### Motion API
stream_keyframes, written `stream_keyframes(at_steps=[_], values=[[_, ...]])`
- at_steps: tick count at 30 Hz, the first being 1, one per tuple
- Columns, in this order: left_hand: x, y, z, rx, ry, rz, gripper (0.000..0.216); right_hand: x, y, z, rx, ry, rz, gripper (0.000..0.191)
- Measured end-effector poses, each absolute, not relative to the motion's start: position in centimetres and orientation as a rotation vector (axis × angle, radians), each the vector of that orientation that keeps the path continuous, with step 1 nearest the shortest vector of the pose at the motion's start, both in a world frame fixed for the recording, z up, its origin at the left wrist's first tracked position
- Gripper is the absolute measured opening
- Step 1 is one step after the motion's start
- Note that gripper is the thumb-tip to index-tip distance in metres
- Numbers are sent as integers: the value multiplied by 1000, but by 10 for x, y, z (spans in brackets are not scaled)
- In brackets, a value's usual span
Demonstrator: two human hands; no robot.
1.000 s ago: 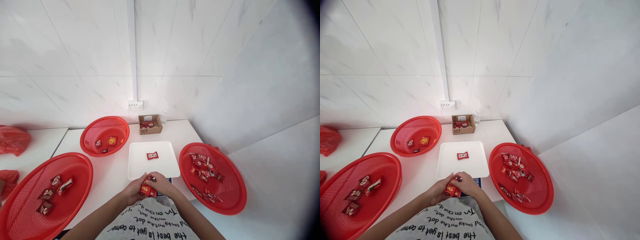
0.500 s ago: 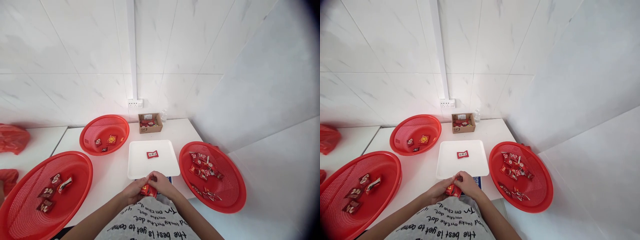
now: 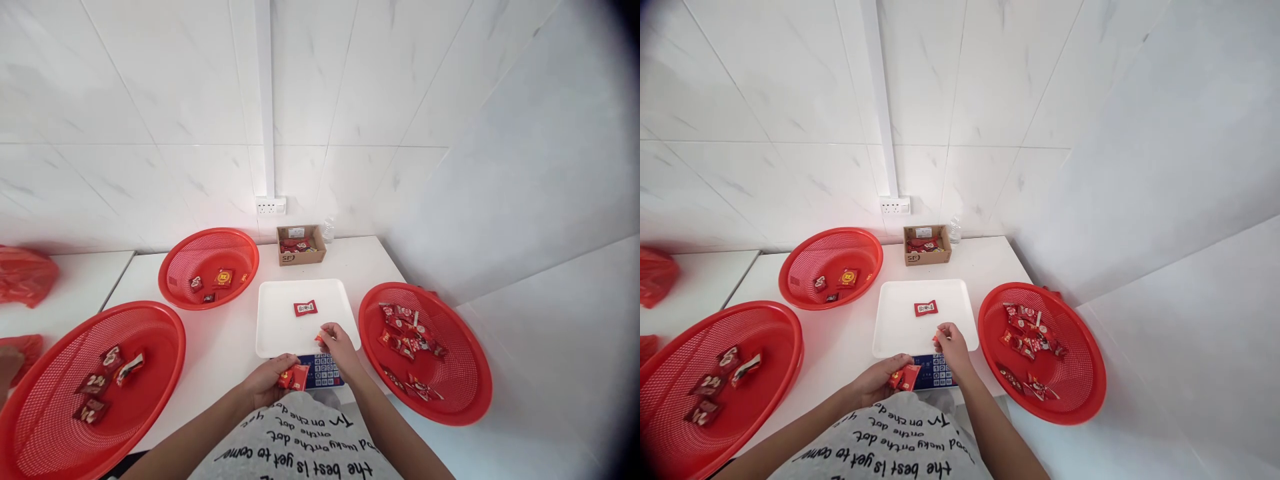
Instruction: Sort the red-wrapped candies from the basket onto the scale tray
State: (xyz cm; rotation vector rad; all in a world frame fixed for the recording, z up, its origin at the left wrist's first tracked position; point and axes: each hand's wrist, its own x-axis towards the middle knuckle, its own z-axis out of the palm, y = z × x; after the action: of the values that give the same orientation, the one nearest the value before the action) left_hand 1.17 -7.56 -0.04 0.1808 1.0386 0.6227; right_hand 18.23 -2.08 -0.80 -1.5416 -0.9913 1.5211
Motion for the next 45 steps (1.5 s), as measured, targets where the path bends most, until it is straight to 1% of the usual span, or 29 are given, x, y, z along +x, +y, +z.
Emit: stream_keyframes(at_steps=[3, 6, 12, 14, 16, 19, 21, 24, 28, 32, 34, 39, 45], values=[[11, -75, 0, 160, 1087, 616, 27, 188, -16, -14, -1593, -943, 1489, 25], [10, -75, 0, 132, 1110, 617, 24, 190, -16, -17, -1669, -1005, 1477, 32], [9, -74, 0, 124, 1051, 603, 18, 191, -18, -19, -1763, -1180, 1435, 34], [9, -73, 0, 119, 1057, 603, 17, 188, -19, -15, -1755, -1287, 1387, 30], [9, -72, -1, 97, 1080, 601, 17, 182, -24, -7, -1658, -1465, 1355, 21], [10, -69, -3, 32, 1080, 588, 26, 169, -36, 9, -1426, -1836, 1362, 14], [11, -67, -3, -2, 1034, 594, 33, 159, -44, 18, -1337, -2098, 1314, 17], [12, -67, -4, 12, 988, 610, 37, 150, -51, 23, -1378, -2332, 1204, 26], [14, -70, -7, 41, 1004, 625, 35, 146, -52, 18, -1447, -2429, 1160, 17], [13, -71, -10, 71, 1005, 619, 38, 146, -53, 16, -1450, -2355, 1179, 6], [12, -71, -11, 74, 1006, 628, 40, 145, -54, 17, -1446, -2255, 1214, 5], [9, -68, -9, 40, 1008, 617, 39, 147, -50, 10, -1458, -1765, 1435, 3], [8, -69, -5, 14, 1088, 602, 21, 163, -23, -17, -1634, -1265, 1504, 23]])
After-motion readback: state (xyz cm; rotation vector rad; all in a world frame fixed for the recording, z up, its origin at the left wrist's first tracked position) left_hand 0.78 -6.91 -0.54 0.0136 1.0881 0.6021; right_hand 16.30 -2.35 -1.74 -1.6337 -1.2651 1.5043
